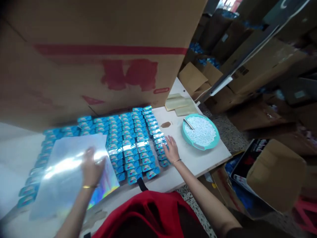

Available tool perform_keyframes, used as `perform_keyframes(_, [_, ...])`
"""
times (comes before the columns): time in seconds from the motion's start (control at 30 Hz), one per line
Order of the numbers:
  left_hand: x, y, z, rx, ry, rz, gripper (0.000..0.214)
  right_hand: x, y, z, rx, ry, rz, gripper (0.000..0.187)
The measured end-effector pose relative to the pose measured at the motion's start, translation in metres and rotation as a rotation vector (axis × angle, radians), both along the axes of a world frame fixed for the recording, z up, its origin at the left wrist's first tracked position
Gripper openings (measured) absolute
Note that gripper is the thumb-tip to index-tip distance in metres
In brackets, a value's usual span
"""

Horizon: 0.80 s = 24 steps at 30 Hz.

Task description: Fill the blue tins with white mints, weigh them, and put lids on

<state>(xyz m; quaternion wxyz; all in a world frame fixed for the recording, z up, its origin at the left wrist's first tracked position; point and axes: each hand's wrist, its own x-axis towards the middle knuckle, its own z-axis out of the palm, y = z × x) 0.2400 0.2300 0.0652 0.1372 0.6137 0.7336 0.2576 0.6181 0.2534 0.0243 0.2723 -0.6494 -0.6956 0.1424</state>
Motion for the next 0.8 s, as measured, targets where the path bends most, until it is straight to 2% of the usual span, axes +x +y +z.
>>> perform_keyframes(0.07, [0.097, -0.002, -0.014, -0.024, 0.09, -0.293, 0.069, 0.047, -0.003, -0.023, -0.03, -0.026, -0.087, 0.057])
perform_keyframes(0.13, [0.183, -0.006, -0.032, -0.091, 0.163, -0.559, 0.1, 0.075, 0.0, -0.04, -0.067, -0.031, -0.114, 0.059])
perform_keyframes(0.2, [0.243, -0.006, -0.05, -0.154, 0.236, -0.749, 0.12, 0.084, 0.01, -0.048, -0.089, -0.03, -0.083, 0.06])
perform_keyframes(0.27, [0.274, -0.002, -0.066, -0.223, 0.305, -0.817, 0.128, 0.083, 0.025, -0.05, -0.094, -0.03, 0.002, 0.061])
perform_keyframes(0.33, [0.283, 0.003, -0.076, -0.265, 0.348, -0.812, 0.13, 0.077, 0.04, -0.05, -0.103, -0.024, 0.095, 0.062])
perform_keyframes(0.43, [0.28, 0.007, -0.083, -0.282, 0.38, -0.801, 0.126, 0.071, 0.053, -0.054, -0.139, 0.005, 0.137, 0.063])
perform_keyframes(0.57, [0.285, 0.004, -0.088, -0.316, 0.421, -0.784, 0.112, 0.071, 0.046, -0.067, -0.191, 0.056, 0.148, 0.063])
perform_keyframes(0.67, [0.288, 0.002, -0.085, -0.348, 0.383, -0.784, 0.114, 0.073, 0.034, -0.073, -0.173, 0.089, 0.153, 0.062])
perform_keyframes(0.73, [0.276, 0.004, -0.078, -0.352, 0.284, -0.798, 0.113, 0.073, 0.029, -0.071, -0.134, 0.105, 0.14, 0.061])
perform_keyframes(0.8, [0.243, 0.011, -0.069, -0.31, 0.162, -0.763, 0.102, 0.071, 0.029, -0.065, -0.072, 0.12, 0.112, 0.06])
